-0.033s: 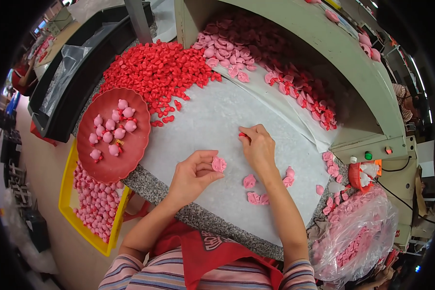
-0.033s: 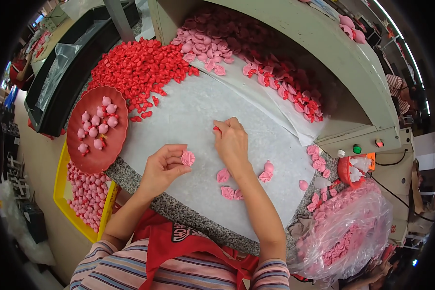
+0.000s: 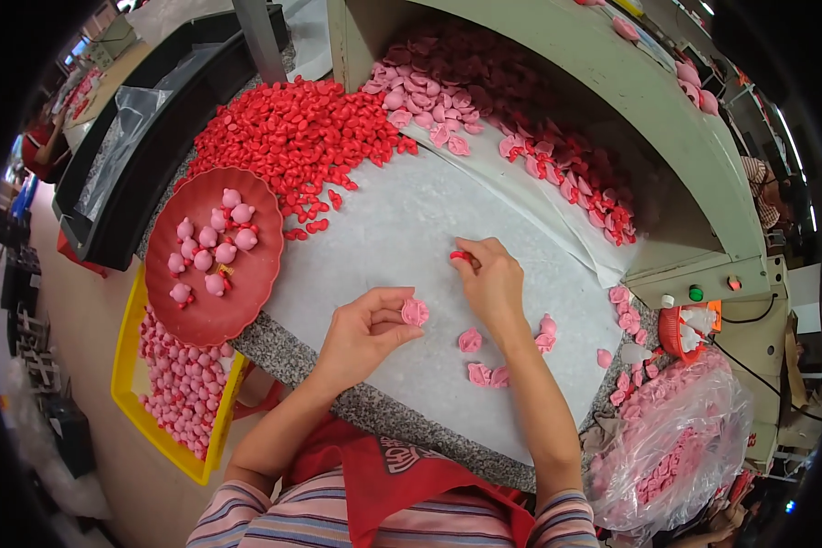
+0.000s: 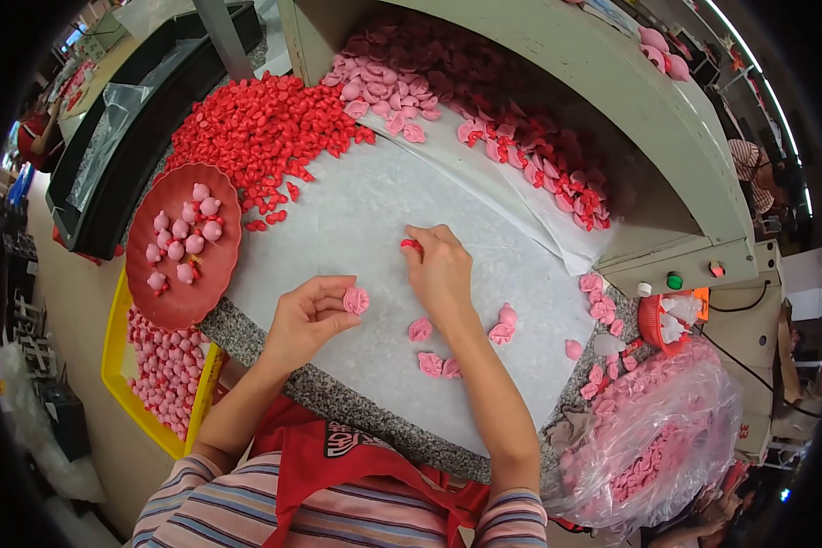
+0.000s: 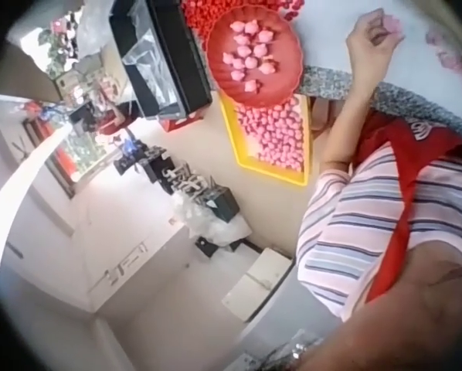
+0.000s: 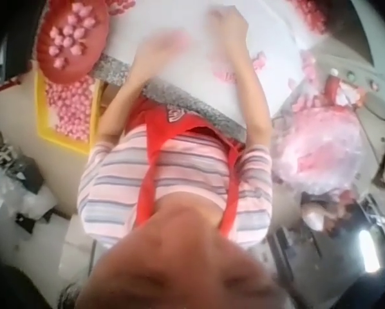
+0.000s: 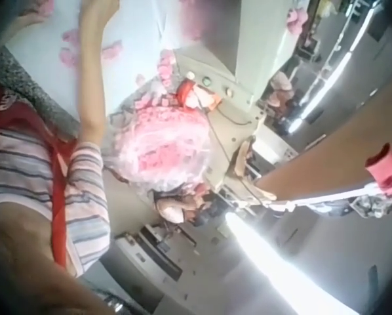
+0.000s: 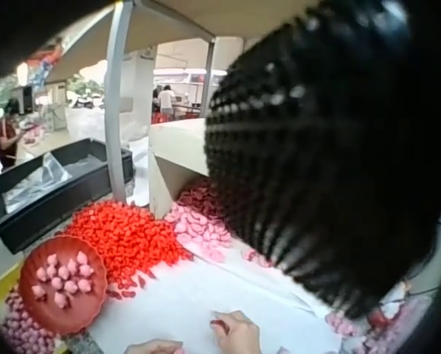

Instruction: Manually assembling small pink heart-shaped toy components at a factory workstation.

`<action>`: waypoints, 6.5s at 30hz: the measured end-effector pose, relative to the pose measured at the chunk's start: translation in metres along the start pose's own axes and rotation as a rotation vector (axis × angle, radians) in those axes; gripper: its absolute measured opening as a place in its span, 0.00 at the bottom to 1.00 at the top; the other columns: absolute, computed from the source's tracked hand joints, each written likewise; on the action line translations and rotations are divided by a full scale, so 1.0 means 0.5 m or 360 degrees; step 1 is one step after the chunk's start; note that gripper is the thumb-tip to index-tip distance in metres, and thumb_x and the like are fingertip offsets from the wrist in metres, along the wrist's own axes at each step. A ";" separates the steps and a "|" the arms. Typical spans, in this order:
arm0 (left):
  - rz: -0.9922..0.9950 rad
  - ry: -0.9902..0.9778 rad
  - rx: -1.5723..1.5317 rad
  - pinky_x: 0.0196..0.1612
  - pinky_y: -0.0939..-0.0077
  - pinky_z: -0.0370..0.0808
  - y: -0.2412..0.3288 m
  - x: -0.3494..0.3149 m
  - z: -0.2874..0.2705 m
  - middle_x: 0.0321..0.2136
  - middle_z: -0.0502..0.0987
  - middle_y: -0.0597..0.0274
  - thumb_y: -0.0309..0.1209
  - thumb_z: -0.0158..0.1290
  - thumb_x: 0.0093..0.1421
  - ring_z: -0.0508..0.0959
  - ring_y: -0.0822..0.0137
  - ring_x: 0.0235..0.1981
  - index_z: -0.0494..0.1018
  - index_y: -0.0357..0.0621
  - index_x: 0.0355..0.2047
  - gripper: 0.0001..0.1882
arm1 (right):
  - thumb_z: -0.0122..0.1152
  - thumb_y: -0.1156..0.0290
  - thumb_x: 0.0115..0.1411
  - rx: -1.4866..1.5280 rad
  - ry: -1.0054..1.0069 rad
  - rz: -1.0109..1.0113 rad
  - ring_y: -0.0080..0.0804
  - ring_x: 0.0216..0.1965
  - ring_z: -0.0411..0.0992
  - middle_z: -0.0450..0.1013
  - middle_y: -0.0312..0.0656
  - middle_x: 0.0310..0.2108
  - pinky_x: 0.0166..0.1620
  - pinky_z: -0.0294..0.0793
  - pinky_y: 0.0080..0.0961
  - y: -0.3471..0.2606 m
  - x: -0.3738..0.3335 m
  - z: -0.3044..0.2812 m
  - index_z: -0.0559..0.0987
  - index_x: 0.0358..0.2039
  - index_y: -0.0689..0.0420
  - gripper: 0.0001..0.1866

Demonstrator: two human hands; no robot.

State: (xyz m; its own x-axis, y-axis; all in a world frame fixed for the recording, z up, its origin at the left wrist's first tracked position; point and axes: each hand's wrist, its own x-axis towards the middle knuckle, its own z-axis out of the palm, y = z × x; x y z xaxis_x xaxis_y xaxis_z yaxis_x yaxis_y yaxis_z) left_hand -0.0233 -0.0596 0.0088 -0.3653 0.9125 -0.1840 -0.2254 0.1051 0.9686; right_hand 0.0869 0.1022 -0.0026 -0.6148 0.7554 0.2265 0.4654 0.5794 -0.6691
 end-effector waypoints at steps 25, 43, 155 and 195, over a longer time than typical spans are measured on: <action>-0.0128 -0.0297 -0.0301 0.37 0.79 0.75 0.035 0.000 0.000 0.30 0.77 0.56 0.26 0.48 0.59 0.77 0.69 0.34 0.72 0.34 0.33 0.07 | 0.56 0.77 0.56 0.1290 -0.0510 0.0497 0.17 0.29 0.68 0.73 0.35 0.29 0.32 0.68 0.14 -0.107 -0.117 -0.104 0.75 0.35 0.63 0.07; -0.0151 -0.0127 -0.0335 0.34 0.80 0.75 0.016 -0.007 0.051 0.30 0.75 0.60 0.25 0.50 0.57 0.75 0.74 0.32 0.71 0.34 0.33 0.06 | 0.65 0.81 0.46 0.0837 -0.0228 0.0657 0.17 0.29 0.69 0.72 0.34 0.28 0.31 0.69 0.11 -0.131 -0.167 -0.102 0.74 0.37 0.63 0.15; 0.0359 -0.0312 -0.0308 0.43 0.76 0.72 0.047 0.019 -0.007 0.36 0.72 0.58 0.16 0.52 0.51 0.74 0.67 0.40 0.71 0.34 0.39 0.13 | 0.61 0.82 0.49 0.1462 -0.0529 0.0520 0.23 0.31 0.72 0.74 0.40 0.32 0.34 0.72 0.17 -0.122 -0.078 -0.109 0.78 0.34 0.65 0.10; 0.1101 0.0414 0.1175 0.34 0.66 0.71 0.039 0.281 0.044 0.36 0.67 0.54 0.21 0.55 0.47 0.72 0.56 0.33 0.72 0.41 0.37 0.14 | 0.63 0.63 0.44 -0.1136 0.0564 0.0350 0.50 0.38 0.72 0.74 0.52 0.34 0.40 0.71 0.38 0.218 0.262 -0.231 0.78 0.38 0.53 0.19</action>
State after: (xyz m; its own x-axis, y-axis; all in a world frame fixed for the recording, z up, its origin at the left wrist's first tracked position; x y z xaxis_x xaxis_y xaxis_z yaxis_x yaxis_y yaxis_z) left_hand -0.0593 0.0794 0.0052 -0.4073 0.7614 0.5043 0.6831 -0.1125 0.7216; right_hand 0.1306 0.2996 0.0357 -0.2807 0.8568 0.4326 0.9176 0.3717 -0.1407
